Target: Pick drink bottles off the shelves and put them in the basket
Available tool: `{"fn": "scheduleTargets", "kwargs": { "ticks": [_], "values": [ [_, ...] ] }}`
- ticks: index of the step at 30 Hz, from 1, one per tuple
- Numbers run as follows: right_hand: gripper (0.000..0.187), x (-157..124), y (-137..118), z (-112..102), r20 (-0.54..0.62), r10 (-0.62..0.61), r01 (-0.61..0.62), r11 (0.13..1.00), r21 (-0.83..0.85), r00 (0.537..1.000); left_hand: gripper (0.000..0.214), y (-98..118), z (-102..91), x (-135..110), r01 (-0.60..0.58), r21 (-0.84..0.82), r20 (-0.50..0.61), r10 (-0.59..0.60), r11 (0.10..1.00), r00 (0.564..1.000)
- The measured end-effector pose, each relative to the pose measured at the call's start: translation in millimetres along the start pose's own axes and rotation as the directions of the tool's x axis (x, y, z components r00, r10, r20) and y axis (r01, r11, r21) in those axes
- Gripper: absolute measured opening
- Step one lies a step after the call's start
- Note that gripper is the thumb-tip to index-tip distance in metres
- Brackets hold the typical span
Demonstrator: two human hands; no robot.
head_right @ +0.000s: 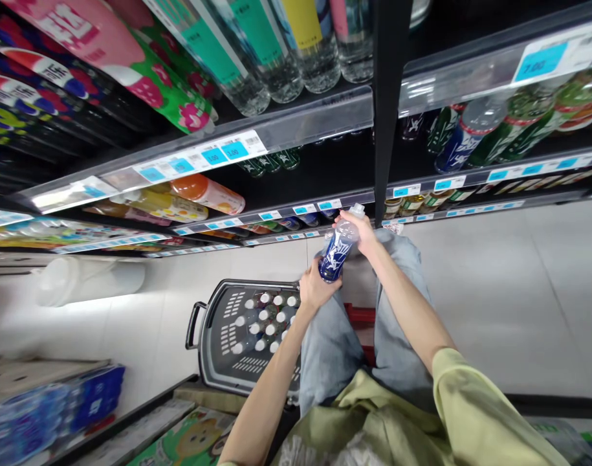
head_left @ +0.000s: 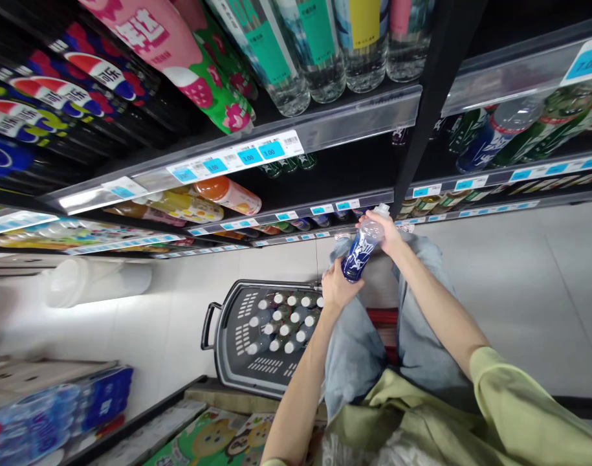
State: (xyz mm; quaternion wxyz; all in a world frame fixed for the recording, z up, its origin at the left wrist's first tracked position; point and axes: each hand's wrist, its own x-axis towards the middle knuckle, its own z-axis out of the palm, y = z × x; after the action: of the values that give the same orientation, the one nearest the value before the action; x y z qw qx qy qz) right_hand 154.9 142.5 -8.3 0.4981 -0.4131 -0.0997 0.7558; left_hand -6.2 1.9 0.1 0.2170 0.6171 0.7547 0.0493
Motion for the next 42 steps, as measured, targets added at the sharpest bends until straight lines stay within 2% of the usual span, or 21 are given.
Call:
{"fn": "scheduleTargets", "kwargs": {
  "ticks": [4,7,12,17,23,28,36,38,42],
  "values": [
    [0.043,-3,-1,-3,0.144,-0.021,0.022,1.0,-0.007,0.989,0.074,-5,-3.7,-1,0.001,-0.029,0.036,0.0,1.0,0.999],
    [0.044,-6,-2,-3,0.198,-0.036,0.039,0.999,-0.011,0.98,0.074,-6,-6.3,-1,-0.004,-0.037,0.06,0.006,0.999,0.998],
    [0.044,-4,1,0,0.116,-0.065,0.064,0.998,0.018,0.991,0.071,2,-7.7,-1,-0.001,0.003,0.057,0.001,1.0,0.998],
    [0.04,1,4,0,-0.013,-0.074,0.075,0.997,0.035,0.997,0.07,12,0.0,-3,0.016,0.038,-0.02,-0.015,0.999,1.0],
    [0.039,3,5,-1,-0.089,-0.058,0.062,0.997,0.039,0.994,0.069,12,3.8,-3,0.022,0.044,-0.035,-0.02,0.999,0.999],
    [0.04,1,2,0,-0.034,-0.016,0.016,1.0,0.002,0.999,0.073,4,0.0,0,0.0,0.012,0.009,0.0,1.0,1.0],
    [0.044,-12,-5,2,0.194,-0.024,0.028,0.999,-0.02,0.981,0.08,-7,-5.5,-1,-0.017,-0.037,0.074,0.02,0.999,0.997],
    [0.043,-12,-4,2,0.191,-0.045,0.049,0.999,-0.013,0.98,0.077,-4,-5.3,-1,-0.014,-0.016,0.064,0.015,1.0,0.998],
    [0.044,-8,0,1,0.103,-0.088,0.087,0.996,0.012,0.991,0.074,5,-0.7,-1,0.014,0.028,0.032,-0.015,1.0,0.999]
  ]
}}
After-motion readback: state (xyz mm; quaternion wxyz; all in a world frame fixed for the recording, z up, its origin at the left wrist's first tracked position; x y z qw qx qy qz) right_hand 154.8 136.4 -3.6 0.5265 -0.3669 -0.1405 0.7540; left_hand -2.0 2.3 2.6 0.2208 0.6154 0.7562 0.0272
